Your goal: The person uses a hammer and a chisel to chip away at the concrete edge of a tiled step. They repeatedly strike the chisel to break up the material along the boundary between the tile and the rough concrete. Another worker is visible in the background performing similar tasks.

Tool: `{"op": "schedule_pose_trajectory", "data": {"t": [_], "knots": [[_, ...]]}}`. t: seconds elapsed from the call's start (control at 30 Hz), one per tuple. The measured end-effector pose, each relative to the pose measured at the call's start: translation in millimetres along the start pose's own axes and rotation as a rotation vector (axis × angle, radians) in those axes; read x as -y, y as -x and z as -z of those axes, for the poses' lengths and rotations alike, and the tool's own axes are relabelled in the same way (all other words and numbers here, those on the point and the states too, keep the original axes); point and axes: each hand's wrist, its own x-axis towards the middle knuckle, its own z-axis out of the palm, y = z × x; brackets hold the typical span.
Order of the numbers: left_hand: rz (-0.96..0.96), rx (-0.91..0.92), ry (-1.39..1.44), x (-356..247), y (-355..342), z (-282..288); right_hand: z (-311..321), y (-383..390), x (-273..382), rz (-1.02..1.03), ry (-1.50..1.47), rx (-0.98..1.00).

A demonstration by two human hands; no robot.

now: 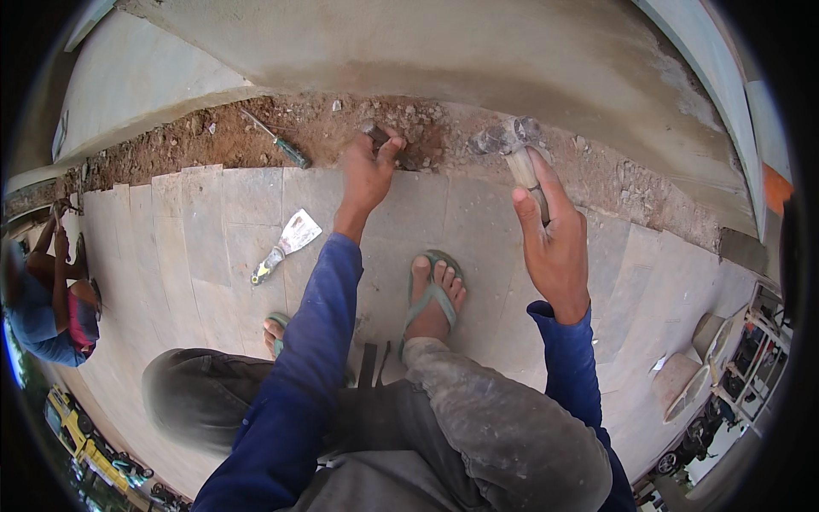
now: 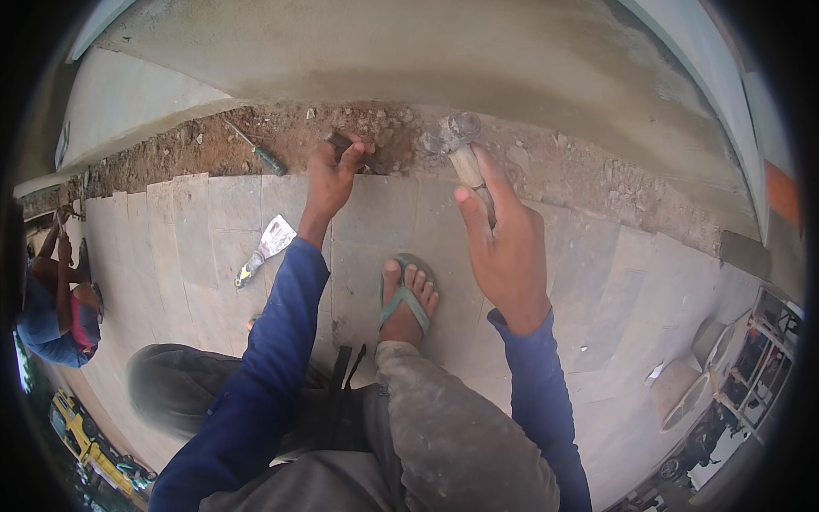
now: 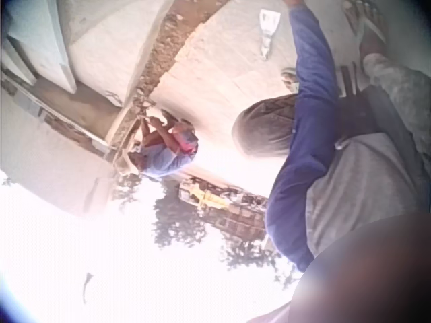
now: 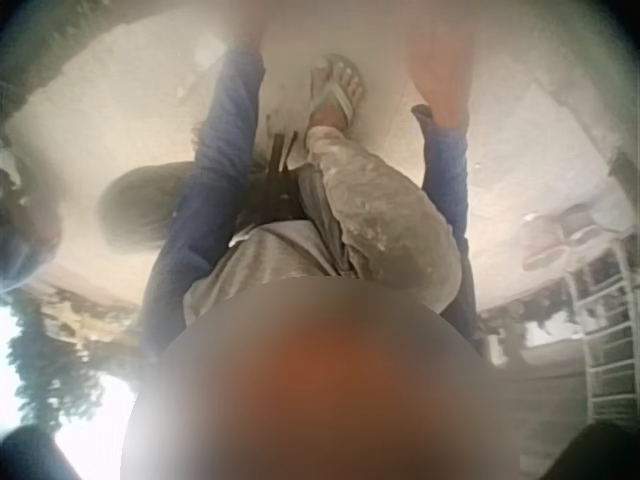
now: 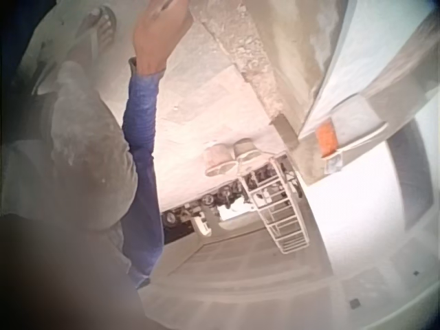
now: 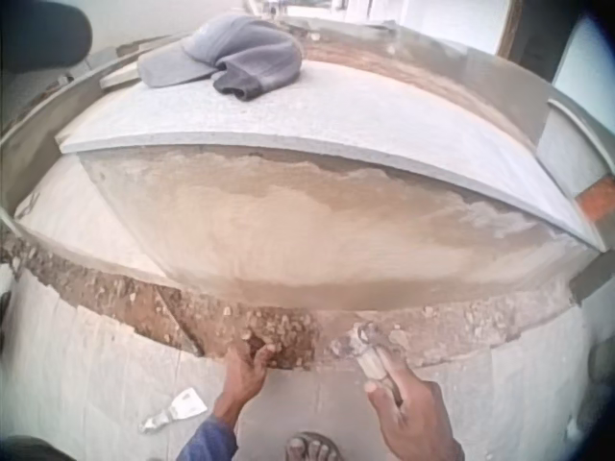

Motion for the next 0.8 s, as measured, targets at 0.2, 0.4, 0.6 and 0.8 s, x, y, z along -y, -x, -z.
{"op": "schedule_pose_trajectory", "data": {"t": [0.2, 0.4, 0.6, 0.8], "knots": [[0.278, -0.051, 0.469, 20.3, 8.0, 6.8, -12.3, -56.3, 29.6, 0.159, 0.04, 0.179], [0.362, -0.161, 0.657, 37.8, 26.2, 1.9, -66.0, -117.8, 55.5, 0.441, 0.079, 0.378], [0.242, -0.2, 0.549, 19.4, 9.9, 8.1, -72.3, -130.8, 82.6, 0.534, 0.211, 0.43], [0.314, -0.177, 0.566, 28.8, 8.1, 1.3, -38.8, -132.3, 105.1, 0.587, 0.414, 0.432]]}}
